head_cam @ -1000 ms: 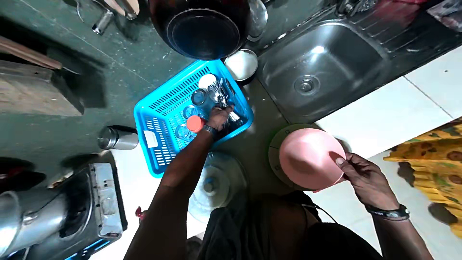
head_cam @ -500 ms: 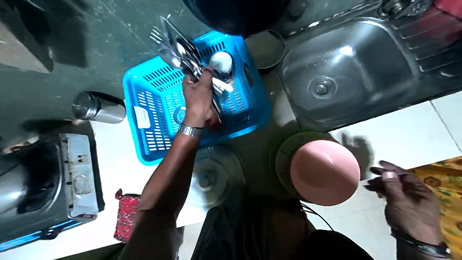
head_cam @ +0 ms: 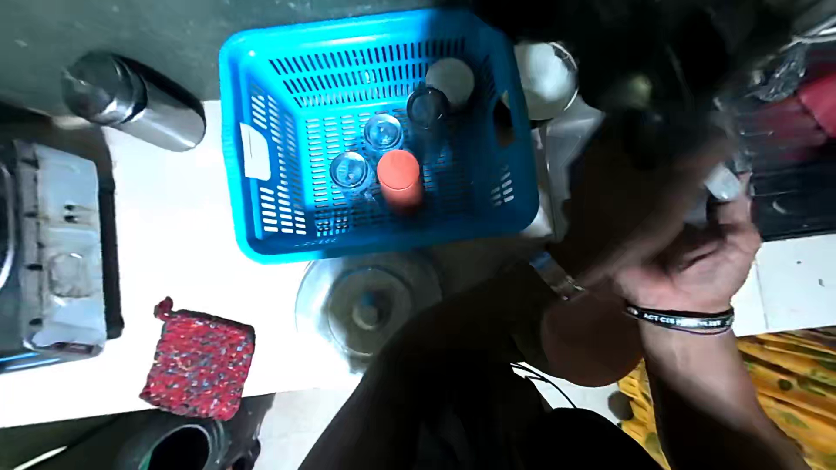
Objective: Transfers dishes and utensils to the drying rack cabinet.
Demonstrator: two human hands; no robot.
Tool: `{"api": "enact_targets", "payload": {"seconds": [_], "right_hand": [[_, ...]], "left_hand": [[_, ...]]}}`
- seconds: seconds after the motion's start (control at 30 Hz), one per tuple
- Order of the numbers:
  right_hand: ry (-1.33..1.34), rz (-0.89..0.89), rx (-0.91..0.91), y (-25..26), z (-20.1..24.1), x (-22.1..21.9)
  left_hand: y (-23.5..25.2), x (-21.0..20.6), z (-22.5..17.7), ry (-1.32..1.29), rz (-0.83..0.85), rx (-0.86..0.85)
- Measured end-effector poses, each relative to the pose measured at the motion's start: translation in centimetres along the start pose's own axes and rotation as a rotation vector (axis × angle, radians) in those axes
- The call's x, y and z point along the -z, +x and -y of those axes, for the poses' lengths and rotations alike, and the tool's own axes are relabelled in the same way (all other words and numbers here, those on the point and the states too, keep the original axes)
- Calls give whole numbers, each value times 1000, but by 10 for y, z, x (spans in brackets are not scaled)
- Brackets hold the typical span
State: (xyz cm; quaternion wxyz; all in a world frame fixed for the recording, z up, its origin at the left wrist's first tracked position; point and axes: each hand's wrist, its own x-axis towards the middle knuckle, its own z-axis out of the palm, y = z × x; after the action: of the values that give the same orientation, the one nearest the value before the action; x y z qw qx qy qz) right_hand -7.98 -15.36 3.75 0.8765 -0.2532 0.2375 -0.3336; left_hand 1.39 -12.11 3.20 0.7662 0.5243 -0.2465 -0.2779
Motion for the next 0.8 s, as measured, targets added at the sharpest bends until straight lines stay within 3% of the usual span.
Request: {"api": "enact_targets", "payload": {"seconds": [0.03,0.07,0.13,0.23,0.33,0.4,0.47,0.5,0.57,0.67,0.73,0.8], "right_hand": [[18,74,49,2,0,7],[4,125,79,3,0,14],[-30,120,93,2,-4,22],[-46,-91,46,-6,-9,22],[-118,-182,-61,-6,-4,27],[-228,-226,-118,-3,5,33],[-370,-181,-126,-4,20,48],[-461,-156,-98,-5,27,56],[-634,-156,-9,-6,34,68],[-809,-153,9,-2,35,73],[-936,-91,9,7,30,72],[-1108,2,19,18,25,66]], "left_hand": [[-6,-11,-26,117,48,204],[-10,-16,-31,205,99,234],[-12,-19,-6,310,177,135],[-10,-11,14,242,254,124],[6,0,11,240,317,175],[29,19,-5,296,406,47],[54,55,-30,478,496,-126],[64,76,-45,549,492,-136],[75,120,-75,545,399,-37],[74,197,-114,249,198,180],[60,254,-123,75,93,235],[27,311,-119,120,-37,243]]}}
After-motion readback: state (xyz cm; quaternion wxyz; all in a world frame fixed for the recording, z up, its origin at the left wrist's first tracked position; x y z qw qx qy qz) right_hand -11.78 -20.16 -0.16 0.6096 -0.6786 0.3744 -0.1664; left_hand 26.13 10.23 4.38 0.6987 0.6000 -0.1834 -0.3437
